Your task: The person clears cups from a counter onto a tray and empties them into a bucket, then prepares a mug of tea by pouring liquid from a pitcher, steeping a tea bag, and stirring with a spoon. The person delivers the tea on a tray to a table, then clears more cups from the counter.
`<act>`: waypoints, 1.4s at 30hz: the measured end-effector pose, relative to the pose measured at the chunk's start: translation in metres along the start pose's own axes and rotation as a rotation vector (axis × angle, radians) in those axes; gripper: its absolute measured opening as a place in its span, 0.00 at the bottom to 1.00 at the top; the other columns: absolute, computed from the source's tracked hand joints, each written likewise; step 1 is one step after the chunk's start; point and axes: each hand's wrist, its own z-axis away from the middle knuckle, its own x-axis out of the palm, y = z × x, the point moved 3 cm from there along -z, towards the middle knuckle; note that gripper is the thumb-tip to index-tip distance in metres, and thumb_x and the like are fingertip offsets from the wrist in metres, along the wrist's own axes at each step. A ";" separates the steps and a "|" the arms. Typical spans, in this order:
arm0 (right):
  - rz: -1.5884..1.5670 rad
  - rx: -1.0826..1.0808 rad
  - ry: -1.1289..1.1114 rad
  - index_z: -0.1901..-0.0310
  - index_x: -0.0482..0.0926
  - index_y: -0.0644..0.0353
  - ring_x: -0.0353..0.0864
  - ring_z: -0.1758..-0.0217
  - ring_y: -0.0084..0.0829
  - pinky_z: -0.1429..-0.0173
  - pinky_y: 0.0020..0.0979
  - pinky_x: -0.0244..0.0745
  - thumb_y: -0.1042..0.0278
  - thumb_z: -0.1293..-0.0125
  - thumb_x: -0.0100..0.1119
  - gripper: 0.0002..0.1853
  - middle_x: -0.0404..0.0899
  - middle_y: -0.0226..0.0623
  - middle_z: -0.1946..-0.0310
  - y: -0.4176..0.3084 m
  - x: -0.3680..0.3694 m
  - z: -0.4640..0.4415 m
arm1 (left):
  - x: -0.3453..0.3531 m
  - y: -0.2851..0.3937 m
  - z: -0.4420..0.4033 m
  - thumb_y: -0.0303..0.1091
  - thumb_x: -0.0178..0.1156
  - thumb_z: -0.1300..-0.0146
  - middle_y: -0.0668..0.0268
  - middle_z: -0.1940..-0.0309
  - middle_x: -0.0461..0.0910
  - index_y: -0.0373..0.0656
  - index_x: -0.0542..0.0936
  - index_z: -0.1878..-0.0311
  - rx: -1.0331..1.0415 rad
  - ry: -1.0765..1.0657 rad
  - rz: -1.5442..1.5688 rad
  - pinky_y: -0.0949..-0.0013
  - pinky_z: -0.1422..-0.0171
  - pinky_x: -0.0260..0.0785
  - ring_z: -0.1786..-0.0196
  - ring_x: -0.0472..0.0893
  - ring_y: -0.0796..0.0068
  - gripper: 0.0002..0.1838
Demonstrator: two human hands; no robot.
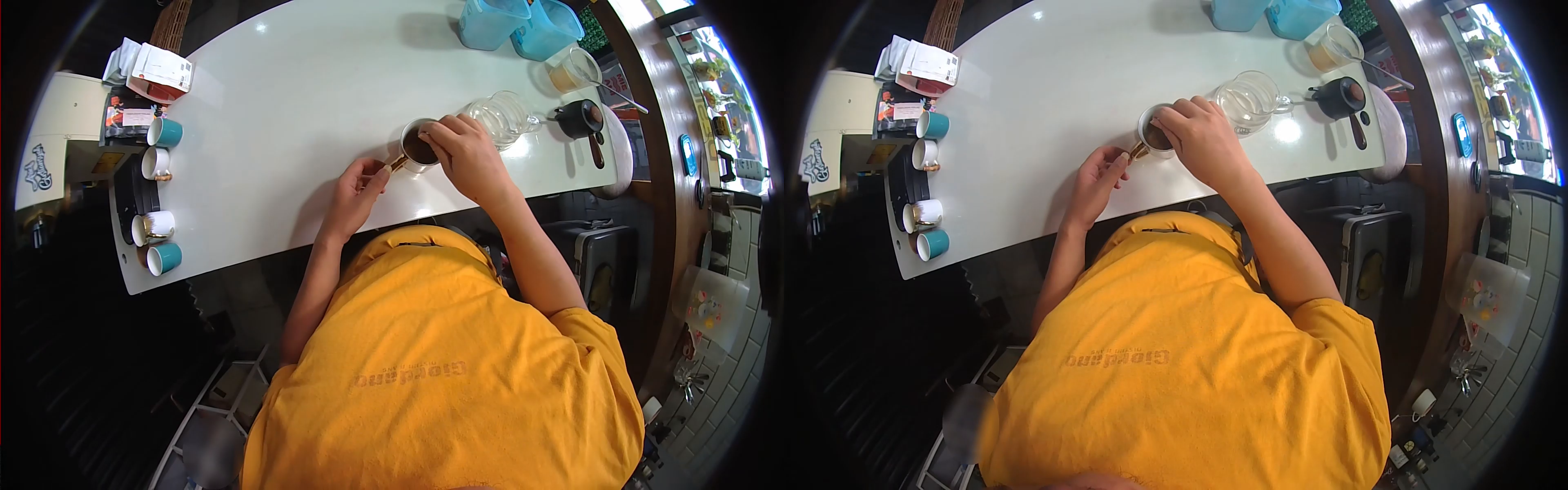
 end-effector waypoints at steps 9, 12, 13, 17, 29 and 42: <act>-0.071 0.070 -0.164 0.62 0.79 0.62 0.75 0.63 0.42 0.55 0.38 0.72 0.73 0.37 0.57 0.05 0.80 0.39 0.66 0.001 -0.001 0.005 | -0.001 0.000 0.000 0.43 0.60 0.33 0.72 0.64 0.77 0.40 0.77 0.53 0.000 0.037 -0.005 0.77 0.60 0.66 0.64 0.73 0.84 0.16; -0.014 0.020 -0.047 0.63 0.78 0.58 0.75 0.65 0.42 0.58 0.39 0.72 0.70 0.38 0.57 0.04 0.79 0.37 0.67 0.000 -0.001 0.003 | -0.001 0.001 -0.001 0.38 0.57 0.31 0.68 0.60 0.79 0.38 0.76 0.50 -0.007 0.022 -0.025 0.78 0.61 0.66 0.64 0.74 0.83 0.14; -0.010 0.015 -0.047 0.63 0.78 0.58 0.75 0.65 0.42 0.58 0.39 0.72 0.70 0.38 0.57 0.04 0.79 0.37 0.67 0.000 0.001 0.003 | 0.000 0.002 -0.002 0.38 0.57 0.31 0.68 0.60 0.79 0.38 0.76 0.50 -0.001 0.023 -0.022 0.78 0.61 0.66 0.64 0.74 0.83 0.14; -0.080 0.030 -0.056 0.64 0.79 0.58 0.76 0.65 0.41 0.57 0.38 0.73 0.70 0.38 0.57 0.04 0.79 0.35 0.66 -0.004 0.004 0.004 | 0.000 0.003 -0.003 0.37 0.57 0.32 0.69 0.61 0.79 0.38 0.76 0.51 -0.006 0.018 -0.008 0.78 0.61 0.66 0.64 0.74 0.83 0.13; 0.001 -0.034 0.234 0.63 0.79 0.59 0.75 0.69 0.36 0.63 0.34 0.70 0.74 0.43 0.60 0.06 0.79 0.33 0.70 -0.021 -0.031 0.026 | -0.005 0.002 -0.007 0.41 0.59 0.33 0.70 0.64 0.78 0.38 0.76 0.53 -0.016 0.005 -0.017 0.77 0.61 0.67 0.65 0.74 0.83 0.15; -0.024 -0.090 0.524 0.60 0.81 0.63 0.74 0.73 0.32 0.68 0.29 0.67 0.81 0.51 0.59 0.14 0.79 0.38 0.68 -0.030 -0.016 0.081 | -0.009 -0.004 -0.015 0.41 0.60 0.33 0.69 0.62 0.79 0.38 0.77 0.53 -0.041 -0.049 -0.013 0.75 0.60 0.68 0.64 0.76 0.81 0.15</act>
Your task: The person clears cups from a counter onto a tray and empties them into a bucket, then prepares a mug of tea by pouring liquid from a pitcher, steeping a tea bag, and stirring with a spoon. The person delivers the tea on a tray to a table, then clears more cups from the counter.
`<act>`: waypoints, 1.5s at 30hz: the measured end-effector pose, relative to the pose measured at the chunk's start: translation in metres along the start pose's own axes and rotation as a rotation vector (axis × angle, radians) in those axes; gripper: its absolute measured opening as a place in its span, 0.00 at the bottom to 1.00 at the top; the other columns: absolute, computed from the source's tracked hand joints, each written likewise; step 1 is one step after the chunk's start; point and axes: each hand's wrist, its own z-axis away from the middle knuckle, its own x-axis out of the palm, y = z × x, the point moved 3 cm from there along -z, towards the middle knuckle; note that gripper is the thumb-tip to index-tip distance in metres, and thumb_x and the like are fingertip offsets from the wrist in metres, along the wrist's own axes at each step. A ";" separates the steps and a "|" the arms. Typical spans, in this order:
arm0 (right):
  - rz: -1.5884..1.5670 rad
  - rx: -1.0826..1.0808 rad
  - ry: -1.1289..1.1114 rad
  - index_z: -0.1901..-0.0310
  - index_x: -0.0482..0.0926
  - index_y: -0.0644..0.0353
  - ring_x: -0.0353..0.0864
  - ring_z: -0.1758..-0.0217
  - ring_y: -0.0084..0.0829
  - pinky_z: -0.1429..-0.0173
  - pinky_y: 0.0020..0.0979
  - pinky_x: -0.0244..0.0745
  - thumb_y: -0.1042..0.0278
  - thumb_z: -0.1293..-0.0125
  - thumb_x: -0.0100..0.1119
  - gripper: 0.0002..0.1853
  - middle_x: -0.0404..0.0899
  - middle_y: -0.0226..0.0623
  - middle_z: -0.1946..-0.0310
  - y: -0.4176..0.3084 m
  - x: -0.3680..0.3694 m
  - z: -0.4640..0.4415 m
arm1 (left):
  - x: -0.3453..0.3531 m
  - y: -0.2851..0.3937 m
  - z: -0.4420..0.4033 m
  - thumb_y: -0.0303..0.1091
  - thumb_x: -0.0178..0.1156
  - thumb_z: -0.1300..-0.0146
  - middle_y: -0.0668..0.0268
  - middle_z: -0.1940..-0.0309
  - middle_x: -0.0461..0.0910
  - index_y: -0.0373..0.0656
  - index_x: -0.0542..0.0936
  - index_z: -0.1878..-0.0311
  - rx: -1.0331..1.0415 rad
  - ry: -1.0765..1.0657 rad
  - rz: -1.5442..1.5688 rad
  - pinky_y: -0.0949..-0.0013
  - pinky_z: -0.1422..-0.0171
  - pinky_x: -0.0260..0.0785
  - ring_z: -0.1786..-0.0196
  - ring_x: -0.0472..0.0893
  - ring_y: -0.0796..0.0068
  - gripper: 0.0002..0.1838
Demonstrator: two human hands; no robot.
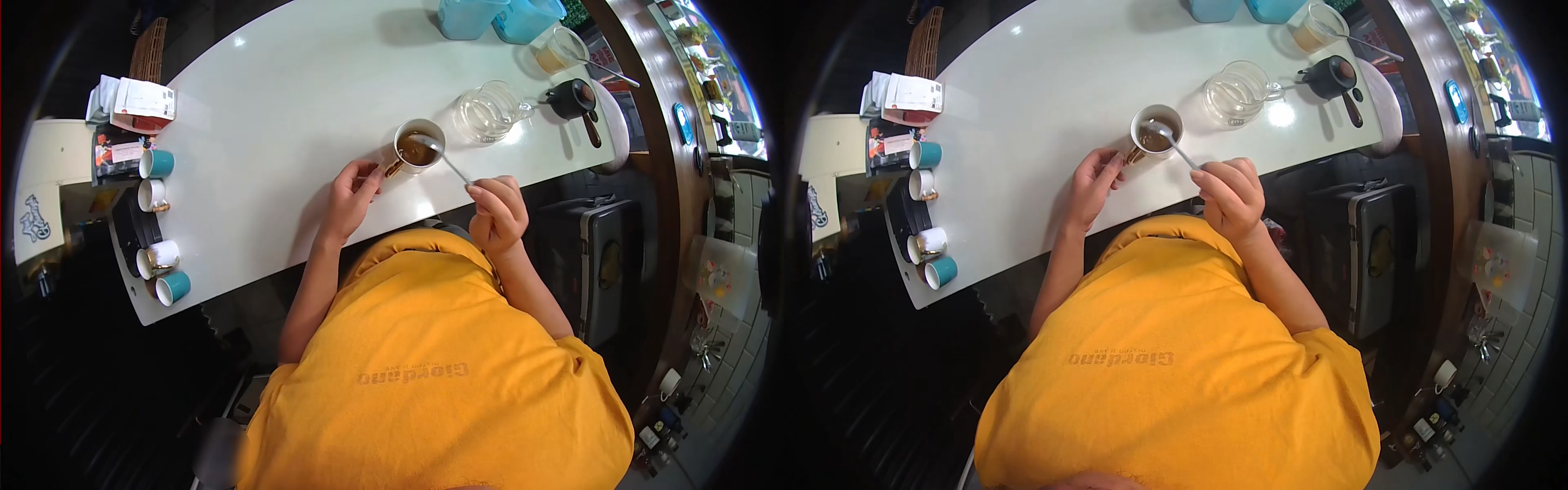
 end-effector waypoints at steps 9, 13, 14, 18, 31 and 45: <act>-0.261 0.617 0.612 0.55 0.75 0.70 0.70 0.77 0.19 0.74 0.20 0.65 0.74 0.28 0.46 0.10 0.80 0.42 0.68 0.009 -0.014 0.027 | 0.010 0.011 0.001 0.40 0.60 0.33 0.68 0.62 0.78 0.37 0.76 0.55 0.014 -0.008 0.017 0.76 0.60 0.68 0.65 0.76 0.82 0.14; -0.325 0.857 0.940 0.53 0.75 0.68 0.68 0.78 0.16 0.77 0.16 0.59 0.70 0.28 0.50 0.10 0.81 0.40 0.69 0.041 -0.052 0.028 | 0.013 0.008 -0.002 0.40 0.60 0.33 0.68 0.64 0.78 0.36 0.76 0.55 0.026 -0.027 -0.037 0.77 0.60 0.68 0.65 0.76 0.82 0.15; -0.301 0.892 0.970 0.54 0.75 0.67 0.67 0.79 0.14 0.78 0.15 0.58 0.69 0.28 0.51 0.10 0.81 0.39 0.69 0.049 -0.062 0.032 | 0.013 0.007 -0.002 0.40 0.59 0.32 0.69 0.65 0.78 0.36 0.76 0.56 0.030 -0.016 -0.050 0.77 0.60 0.68 0.65 0.76 0.83 0.14; -0.256 0.995 0.979 0.55 0.76 0.65 0.64 0.79 0.11 0.78 0.14 0.55 0.67 0.29 0.54 0.10 0.82 0.38 0.68 0.091 -0.084 0.066 | 0.019 0.007 -0.006 0.43 0.55 0.29 0.70 0.66 0.78 0.38 0.77 0.57 0.027 0.015 -0.005 0.78 0.63 0.66 0.67 0.75 0.83 0.15; -0.190 1.101 0.605 0.52 0.75 0.69 0.78 0.68 0.17 0.64 0.18 0.71 0.67 0.29 0.52 0.12 0.84 0.38 0.63 0.171 -0.083 0.100 | 0.051 0.007 0.003 0.50 0.44 0.25 0.69 0.64 0.79 0.38 0.77 0.57 0.024 0.233 -0.001 0.76 0.62 0.66 0.66 0.75 0.81 0.23; 0.408 0.845 -0.007 0.67 0.87 0.51 0.74 0.56 0.32 0.48 0.39 0.59 0.60 0.44 0.66 0.07 0.80 0.26 0.68 0.185 -0.104 0.085 | 0.069 0.012 0.002 0.58 0.47 0.30 0.69 0.69 0.75 0.40 0.76 0.61 -0.022 0.372 -0.043 0.77 0.62 0.66 0.67 0.75 0.81 0.26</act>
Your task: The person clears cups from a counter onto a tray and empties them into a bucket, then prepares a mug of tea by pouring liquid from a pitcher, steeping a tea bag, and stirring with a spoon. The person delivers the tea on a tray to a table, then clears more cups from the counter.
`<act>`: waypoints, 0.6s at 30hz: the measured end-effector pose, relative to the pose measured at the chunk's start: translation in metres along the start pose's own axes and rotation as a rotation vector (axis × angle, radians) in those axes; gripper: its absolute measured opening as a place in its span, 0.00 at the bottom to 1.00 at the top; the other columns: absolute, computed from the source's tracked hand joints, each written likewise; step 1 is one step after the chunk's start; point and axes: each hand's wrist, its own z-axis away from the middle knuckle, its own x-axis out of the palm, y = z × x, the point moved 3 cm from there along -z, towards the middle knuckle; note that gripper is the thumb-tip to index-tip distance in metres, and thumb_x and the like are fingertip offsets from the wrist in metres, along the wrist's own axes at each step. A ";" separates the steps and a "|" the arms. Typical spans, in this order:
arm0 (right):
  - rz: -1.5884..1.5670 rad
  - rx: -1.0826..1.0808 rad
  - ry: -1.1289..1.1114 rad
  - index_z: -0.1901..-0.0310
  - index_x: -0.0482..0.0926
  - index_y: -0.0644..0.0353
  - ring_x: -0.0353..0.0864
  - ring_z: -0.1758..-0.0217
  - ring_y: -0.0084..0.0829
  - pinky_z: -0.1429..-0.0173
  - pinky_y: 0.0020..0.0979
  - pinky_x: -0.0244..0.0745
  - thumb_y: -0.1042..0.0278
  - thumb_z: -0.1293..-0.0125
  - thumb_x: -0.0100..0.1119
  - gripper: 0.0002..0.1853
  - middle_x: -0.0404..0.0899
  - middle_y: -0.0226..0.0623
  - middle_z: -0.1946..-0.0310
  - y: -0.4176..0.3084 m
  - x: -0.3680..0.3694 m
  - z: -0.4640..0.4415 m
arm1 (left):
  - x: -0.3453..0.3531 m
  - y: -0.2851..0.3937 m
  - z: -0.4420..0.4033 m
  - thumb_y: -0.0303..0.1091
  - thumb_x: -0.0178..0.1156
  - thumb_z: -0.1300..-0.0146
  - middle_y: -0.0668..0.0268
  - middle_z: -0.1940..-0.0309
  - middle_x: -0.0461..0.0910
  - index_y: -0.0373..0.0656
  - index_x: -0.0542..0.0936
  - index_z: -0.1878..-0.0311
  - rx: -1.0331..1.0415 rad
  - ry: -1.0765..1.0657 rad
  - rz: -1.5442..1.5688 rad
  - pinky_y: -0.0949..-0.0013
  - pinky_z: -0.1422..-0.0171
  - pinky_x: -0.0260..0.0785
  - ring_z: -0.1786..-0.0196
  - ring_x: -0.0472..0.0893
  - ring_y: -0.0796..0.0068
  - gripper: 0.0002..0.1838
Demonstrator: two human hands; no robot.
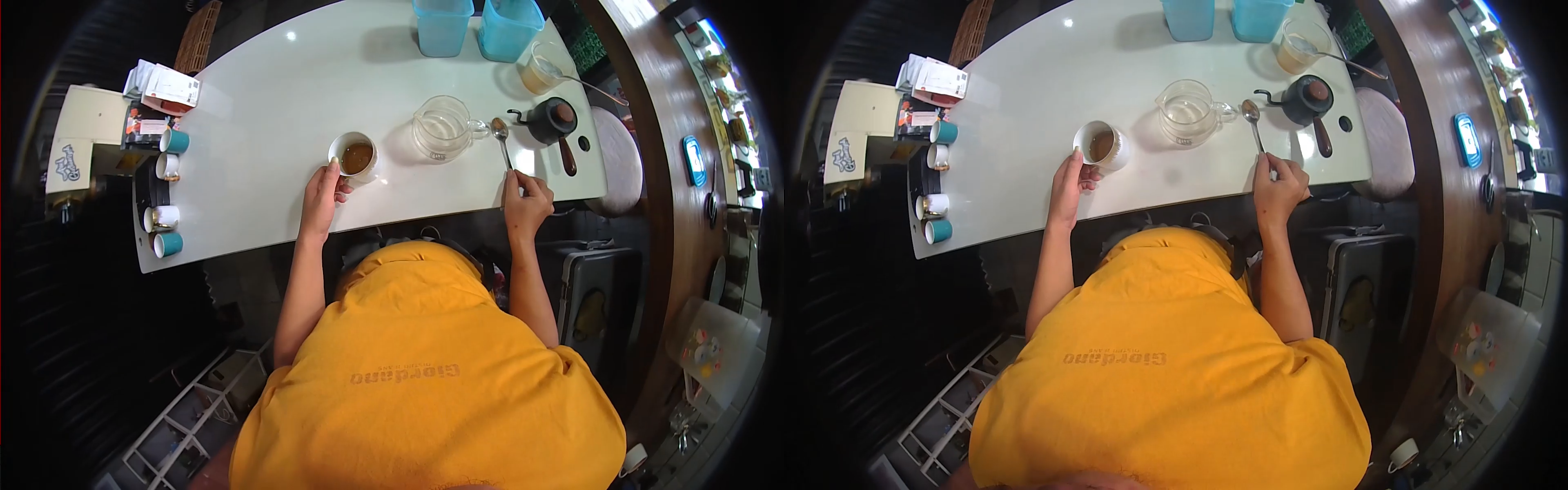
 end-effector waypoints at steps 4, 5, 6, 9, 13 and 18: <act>0.086 -0.202 0.086 0.67 0.87 0.56 0.76 0.66 0.30 0.62 0.33 0.71 0.65 0.46 0.70 0.07 0.80 0.31 0.72 -0.004 -0.005 -0.003 | 0.002 0.007 -0.001 0.55 0.50 0.31 0.69 0.72 0.74 0.41 0.76 0.66 -0.041 0.022 0.003 0.77 0.62 0.65 0.68 0.74 0.81 0.24; 0.104 -0.243 0.099 0.67 0.87 0.56 0.76 0.67 0.30 0.64 0.33 0.70 0.66 0.47 0.71 0.07 0.79 0.30 0.72 -0.003 -0.004 -0.002 | 0.001 0.003 -0.003 0.53 0.50 0.31 0.71 0.75 0.72 0.42 0.75 0.69 -0.045 0.029 0.019 0.76 0.63 0.63 0.69 0.72 0.82 0.22; 0.097 -0.238 0.092 0.67 0.87 0.56 0.76 0.67 0.30 0.64 0.33 0.70 0.66 0.47 0.71 0.07 0.79 0.30 0.72 0.000 -0.003 -0.001 | 0.002 0.003 -0.003 0.51 0.51 0.32 0.72 0.78 0.69 0.44 0.73 0.73 -0.050 0.036 0.034 0.75 0.64 0.62 0.71 0.69 0.82 0.21; 0.047 -0.203 0.043 0.65 0.87 0.53 0.74 0.61 0.30 0.54 0.37 0.60 0.63 0.45 0.69 0.07 0.77 0.28 0.69 0.007 0.002 0.001 | 0.004 -0.001 -0.004 0.50 0.50 0.32 0.74 0.80 0.63 0.46 0.67 0.76 -0.053 0.034 0.095 0.74 0.67 0.58 0.73 0.64 0.82 0.21; 0.038 -0.230 0.054 0.63 0.86 0.53 0.75 0.60 0.30 0.54 0.36 0.60 0.64 0.45 0.69 0.08 0.78 0.28 0.67 0.009 -0.001 0.000 | 0.006 -0.005 0.006 0.50 0.49 0.31 0.75 0.80 0.60 0.48 0.62 0.78 -0.046 0.079 0.091 0.74 0.67 0.55 0.74 0.61 0.82 0.22; -0.003 -0.365 0.066 0.59 0.84 0.54 0.76 0.62 0.31 0.56 0.33 0.63 0.69 0.44 0.66 0.10 0.79 0.30 0.66 -0.020 -0.008 0.007 | -0.008 -0.010 0.032 0.47 0.48 0.30 0.75 0.81 0.60 0.47 0.64 0.77 -0.019 0.117 0.132 0.75 0.67 0.54 0.74 0.61 0.82 0.21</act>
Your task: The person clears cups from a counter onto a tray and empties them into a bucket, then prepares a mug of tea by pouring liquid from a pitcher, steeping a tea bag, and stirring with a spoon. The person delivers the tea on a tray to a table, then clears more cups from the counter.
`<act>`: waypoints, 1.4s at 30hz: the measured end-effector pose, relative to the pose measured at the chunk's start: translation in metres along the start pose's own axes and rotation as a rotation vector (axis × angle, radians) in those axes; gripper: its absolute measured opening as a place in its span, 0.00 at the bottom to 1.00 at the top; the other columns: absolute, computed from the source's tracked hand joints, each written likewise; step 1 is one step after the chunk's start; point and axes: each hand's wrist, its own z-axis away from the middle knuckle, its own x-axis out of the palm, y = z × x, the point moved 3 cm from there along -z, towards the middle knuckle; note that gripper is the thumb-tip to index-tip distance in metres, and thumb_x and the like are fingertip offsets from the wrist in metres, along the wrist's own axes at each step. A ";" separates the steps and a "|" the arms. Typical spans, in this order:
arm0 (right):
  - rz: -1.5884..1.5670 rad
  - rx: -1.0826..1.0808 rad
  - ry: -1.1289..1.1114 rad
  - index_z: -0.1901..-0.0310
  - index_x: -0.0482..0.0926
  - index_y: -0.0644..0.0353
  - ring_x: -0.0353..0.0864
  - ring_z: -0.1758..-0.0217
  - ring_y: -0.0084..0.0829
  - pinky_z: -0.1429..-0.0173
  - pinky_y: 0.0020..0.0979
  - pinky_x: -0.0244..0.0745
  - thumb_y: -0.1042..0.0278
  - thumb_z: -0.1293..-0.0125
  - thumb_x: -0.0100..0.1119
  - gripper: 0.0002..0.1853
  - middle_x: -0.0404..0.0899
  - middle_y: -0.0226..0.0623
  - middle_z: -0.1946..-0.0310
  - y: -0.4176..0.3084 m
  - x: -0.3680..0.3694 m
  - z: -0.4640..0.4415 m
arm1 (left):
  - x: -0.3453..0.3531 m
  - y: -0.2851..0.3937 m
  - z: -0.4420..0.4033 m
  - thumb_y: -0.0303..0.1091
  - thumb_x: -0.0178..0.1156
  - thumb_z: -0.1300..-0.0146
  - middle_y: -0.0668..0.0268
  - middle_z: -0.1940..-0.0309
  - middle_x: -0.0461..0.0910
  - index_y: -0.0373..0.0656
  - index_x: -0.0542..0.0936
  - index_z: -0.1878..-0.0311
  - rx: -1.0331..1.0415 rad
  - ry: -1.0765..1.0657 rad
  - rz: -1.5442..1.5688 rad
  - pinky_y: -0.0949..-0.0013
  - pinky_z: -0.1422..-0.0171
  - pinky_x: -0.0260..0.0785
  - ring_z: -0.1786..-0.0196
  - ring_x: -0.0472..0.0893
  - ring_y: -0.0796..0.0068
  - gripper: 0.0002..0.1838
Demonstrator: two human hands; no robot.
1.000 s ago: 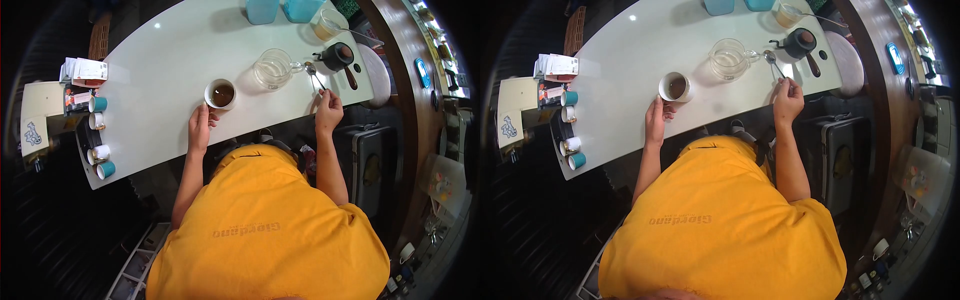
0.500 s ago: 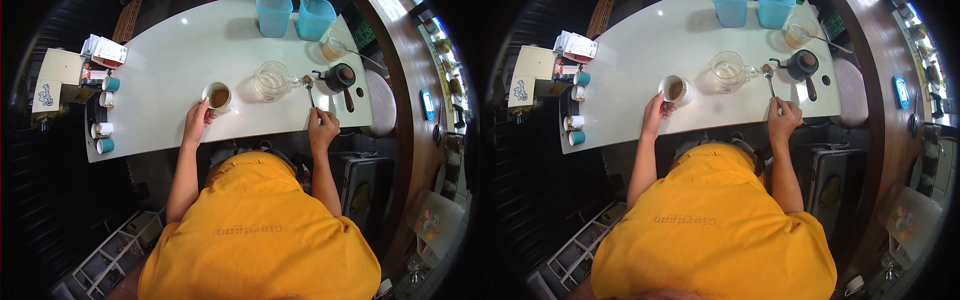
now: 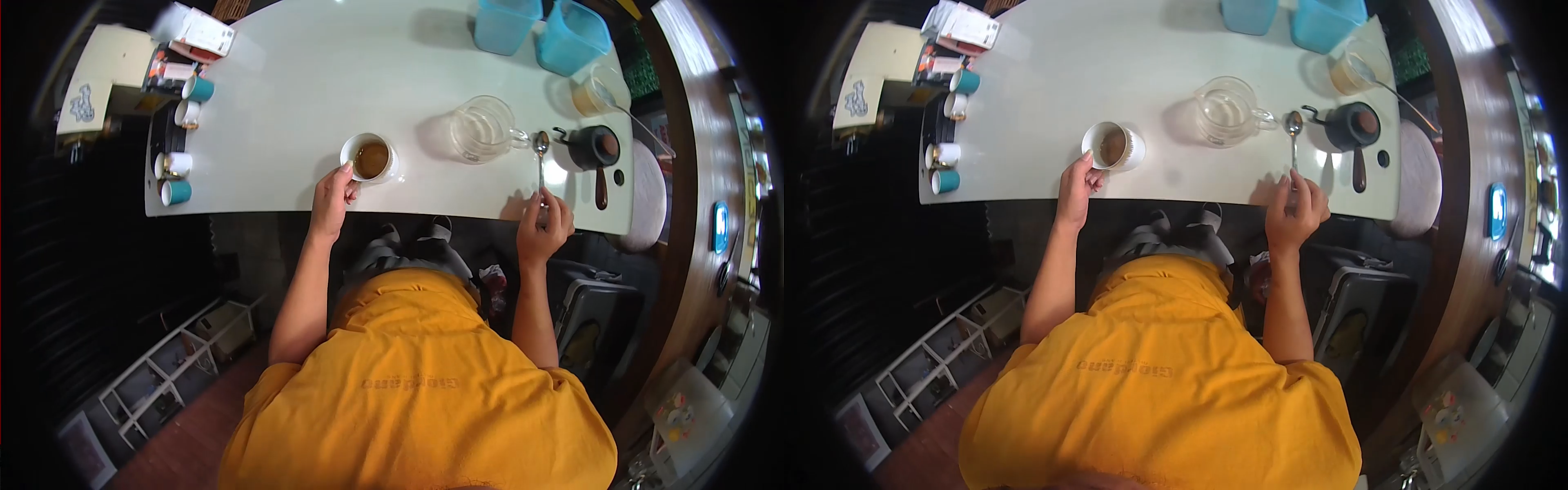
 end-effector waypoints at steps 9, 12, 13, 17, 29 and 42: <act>-0.416 -0.269 -0.291 0.62 0.82 0.58 0.78 0.67 0.29 0.57 0.30 0.64 0.80 0.49 0.64 0.11 0.78 0.31 0.72 -0.106 0.032 0.026 | -0.076 -0.009 0.046 0.47 0.48 0.29 0.77 0.81 0.60 0.45 0.68 0.76 0.051 0.100 0.056 0.76 0.69 0.53 0.74 0.61 0.85 0.20; -0.486 -0.354 -0.407 0.60 0.82 0.58 0.78 0.66 0.30 0.56 0.31 0.64 0.78 0.49 0.65 0.13 0.79 0.30 0.71 -0.149 0.050 0.044 | -0.110 -0.022 0.057 0.47 0.49 0.29 0.77 0.81 0.60 0.44 0.68 0.76 0.083 0.129 0.080 0.76 0.70 0.53 0.75 0.61 0.86 0.21; -0.512 -0.367 -0.495 0.60 0.82 0.57 0.77 0.65 0.30 0.55 0.32 0.64 0.78 0.49 0.66 0.13 0.79 0.30 0.71 -0.166 0.058 0.050 | -0.120 -0.024 0.061 0.47 0.49 0.29 0.77 0.81 0.60 0.44 0.69 0.76 0.103 0.136 0.062 0.76 0.70 0.53 0.75 0.61 0.86 0.21; -0.594 -0.405 -0.703 0.56 0.81 0.58 0.78 0.62 0.32 0.54 0.33 0.69 0.74 0.47 0.68 0.15 0.80 0.33 0.65 -0.242 0.073 0.076 | -0.168 -0.038 0.083 0.48 0.50 0.29 0.77 0.81 0.63 0.43 0.70 0.76 0.139 0.158 0.065 0.77 0.70 0.54 0.74 0.61 0.87 0.22; -0.919 -0.667 -1.255 0.40 0.72 0.62 0.78 0.46 0.39 0.42 0.35 0.74 0.71 0.50 0.73 0.33 0.75 0.45 0.44 -0.435 0.091 0.197 | -0.307 -0.071 0.211 0.46 0.52 0.29 0.79 0.77 0.69 0.39 0.80 0.67 0.125 0.360 0.138 0.78 0.68 0.56 0.71 0.63 0.90 0.19; -1.243 -1.148 -1.860 0.43 0.75 0.61 0.79 0.46 0.43 0.41 0.38 0.75 0.70 0.51 0.73 0.31 0.77 0.45 0.47 -0.578 0.103 0.308 | -0.348 -0.099 0.347 0.41 0.55 0.30 0.76 0.72 0.75 0.36 0.80 0.62 0.130 1.093 0.398 0.78 0.60 0.63 0.66 0.68 0.89 0.16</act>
